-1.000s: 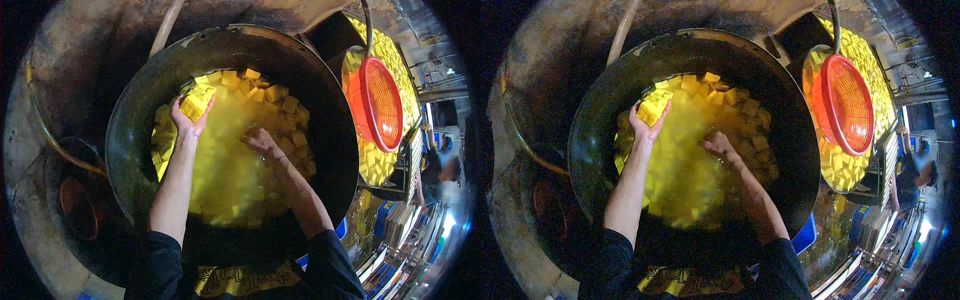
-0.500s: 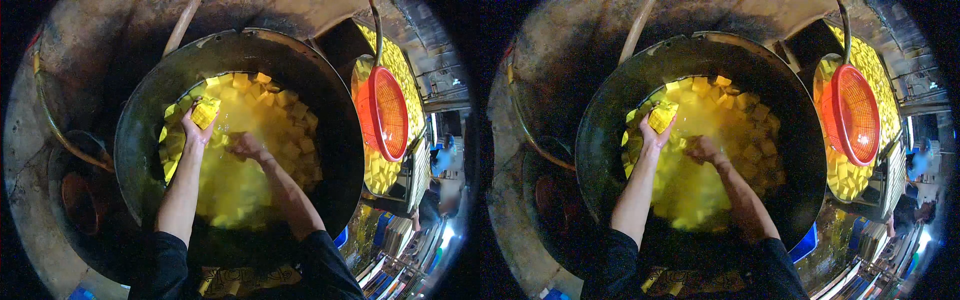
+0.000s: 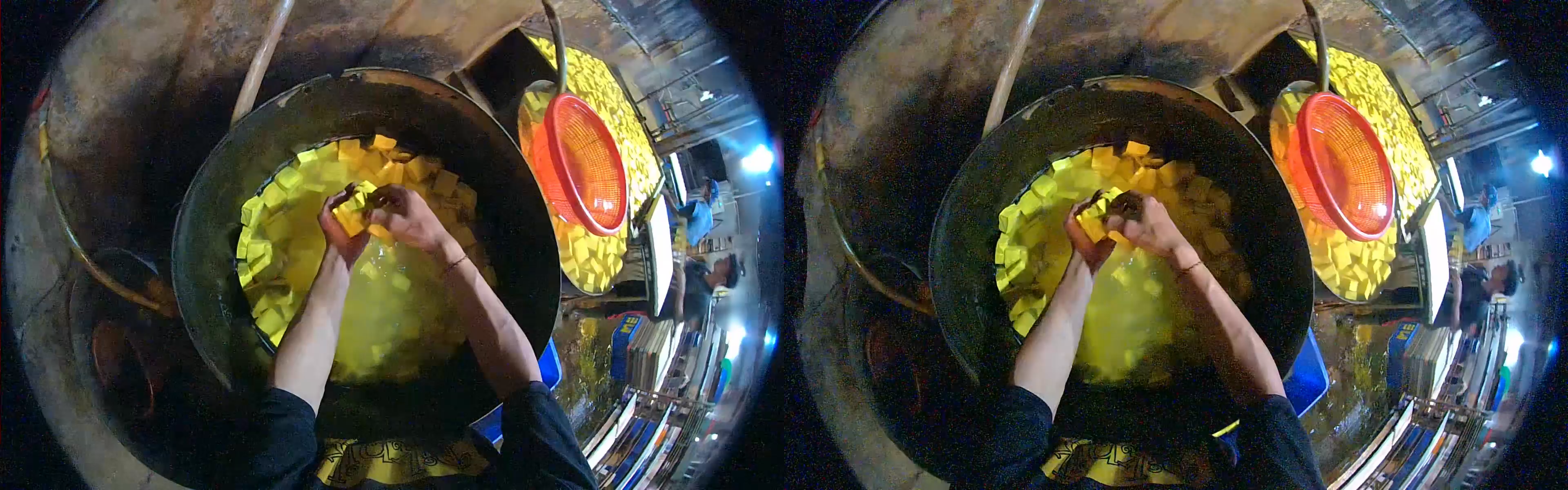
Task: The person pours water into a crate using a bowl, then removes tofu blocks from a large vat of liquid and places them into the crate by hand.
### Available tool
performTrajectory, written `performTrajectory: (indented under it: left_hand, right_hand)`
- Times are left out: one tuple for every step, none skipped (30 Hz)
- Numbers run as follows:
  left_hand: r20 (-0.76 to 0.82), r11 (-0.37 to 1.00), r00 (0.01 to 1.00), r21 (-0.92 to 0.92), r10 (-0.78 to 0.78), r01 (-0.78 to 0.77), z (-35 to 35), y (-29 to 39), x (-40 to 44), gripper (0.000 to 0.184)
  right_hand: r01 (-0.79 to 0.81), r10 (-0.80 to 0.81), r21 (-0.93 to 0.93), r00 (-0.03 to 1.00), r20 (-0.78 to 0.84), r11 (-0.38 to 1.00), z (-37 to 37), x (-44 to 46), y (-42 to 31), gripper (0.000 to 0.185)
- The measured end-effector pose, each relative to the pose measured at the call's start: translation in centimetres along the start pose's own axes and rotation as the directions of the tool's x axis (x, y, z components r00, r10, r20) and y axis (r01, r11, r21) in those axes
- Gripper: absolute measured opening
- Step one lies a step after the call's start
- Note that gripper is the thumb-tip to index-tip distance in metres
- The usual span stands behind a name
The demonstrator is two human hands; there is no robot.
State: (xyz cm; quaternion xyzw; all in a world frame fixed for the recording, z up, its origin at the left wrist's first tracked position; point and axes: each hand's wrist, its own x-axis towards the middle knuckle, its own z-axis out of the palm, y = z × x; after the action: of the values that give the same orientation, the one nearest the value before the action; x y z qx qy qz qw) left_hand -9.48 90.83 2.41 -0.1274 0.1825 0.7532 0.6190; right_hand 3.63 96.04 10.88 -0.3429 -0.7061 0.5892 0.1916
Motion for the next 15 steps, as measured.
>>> performTrajectory:
  left_hand:
    - [0.055,0.999,0.998,-0.050,0.018,-0.015,0.2,-0.7,0.3,0.040]
    - [0.063,0.999,0.998,-0.052,0.008,-0.005,0.2,-1.0,0.5,0.040]
    - [0.089,1.000,0.996,-0.008,-0.011,0.012,0.2,-1.4,0.8,0.040]
    - [0.114,0.999,0.993,0.039,-0.036,0.032,0.4,-2.0,0.7,0.040]
    - [0.122,0.997,0.991,0.047,-0.059,0.054,0.6,-3.0,0.6,0.040]
    - [0.228,0.997,0.971,0.006,-0.074,0.074,0.9,-4.2,0.5,0.034]
    - [0.330,0.994,0.940,-0.033,-0.085,0.102,1.2,-5.2,0.2,0.028]
    - [0.458,0.961,0.860,-0.040,-0.225,0.273,1.9,-5.4,-0.1,0.026]
    - [0.158,0.987,0.974,0.044,-0.163,0.158,7.8,-7.1,-4.5,0.027]
    - [0.189,0.980,0.964,0.109,-0.186,0.168,8.9,-8.4,-5.3,0.030]
    - [0.221,0.967,0.950,0.175,-0.221,0.184,10.4,-9.9,-6.3,0.034]
    - [0.259,0.955,0.929,0.202,-0.265,0.216,11.6,-11.7,-7.6,0.038]
    - [0.293,0.941,0.904,0.227,-0.312,0.251,13.6,-13.4,-9.7,0.042]
    - [0.084,0.904,0.975,0.397,-0.208,0.159,16.3,-15.4,-12.6,0.046]
    - [0.143,0.844,0.949,0.506,-0.282,0.175,17.6,-17.2,-14.9,0.048]
  right_hand:
    - [-0.057,0.063,0.173,0.998,-0.025,0.983,0.0,-0.7,-2.5,0.034]
    - [-0.023,0.023,0.154,1.000,0.004,0.988,-0.2,-1.2,-3.9,0.039]
    - [0.010,-0.014,0.138,0.999,0.029,0.990,-0.4,-1.9,-5.2,0.043]
    - [-0.042,0.035,0.111,0.998,0.061,0.993,-0.6,-2.4,-6.2,0.051]
    - [-0.042,0.038,0.110,0.999,0.036,0.993,-1.1,-2.8,-6.0,0.051]
    - [0.096,-0.152,-0.327,0.977,-0.149,0.940,-1.6,-3.2,-5.8,0.056]
    - [0.110,-0.380,-0.715,0.896,-0.229,0.690,-2.1,-3.9,-5.6,0.060]
    - [0.114,-0.354,-0.639,0.898,-0.262,0.761,-2.7,-5.0,-6.8,0.077]
    - [0.041,-0.299,-0.636,0.905,-0.303,0.770,-3.4,-6.5,-7.2,0.091]
    - [-0.050,-0.157,-0.635,0.951,-0.265,0.771,-4.3,-8.1,-7.6,0.095]
    - [-0.146,-0.007,-0.631,0.973,-0.233,0.762,-5.8,-9.9,-7.7,0.100]
    - [-0.032,-0.034,-0.438,0.989,-0.142,0.898,-8.0,-11.3,-6.8,0.096]
    - [0.091,-0.115,-0.230,0.989,-0.095,0.969,-9.3,-13.8,-7.6,0.086]
    - [0.069,-0.072,-0.028,0.991,-0.117,0.997,-10.2,-17.0,-8.8,0.078]
    - [0.059,-0.035,0.176,0.990,-0.135,0.983,-11.2,-20.4,-9.7,0.071]
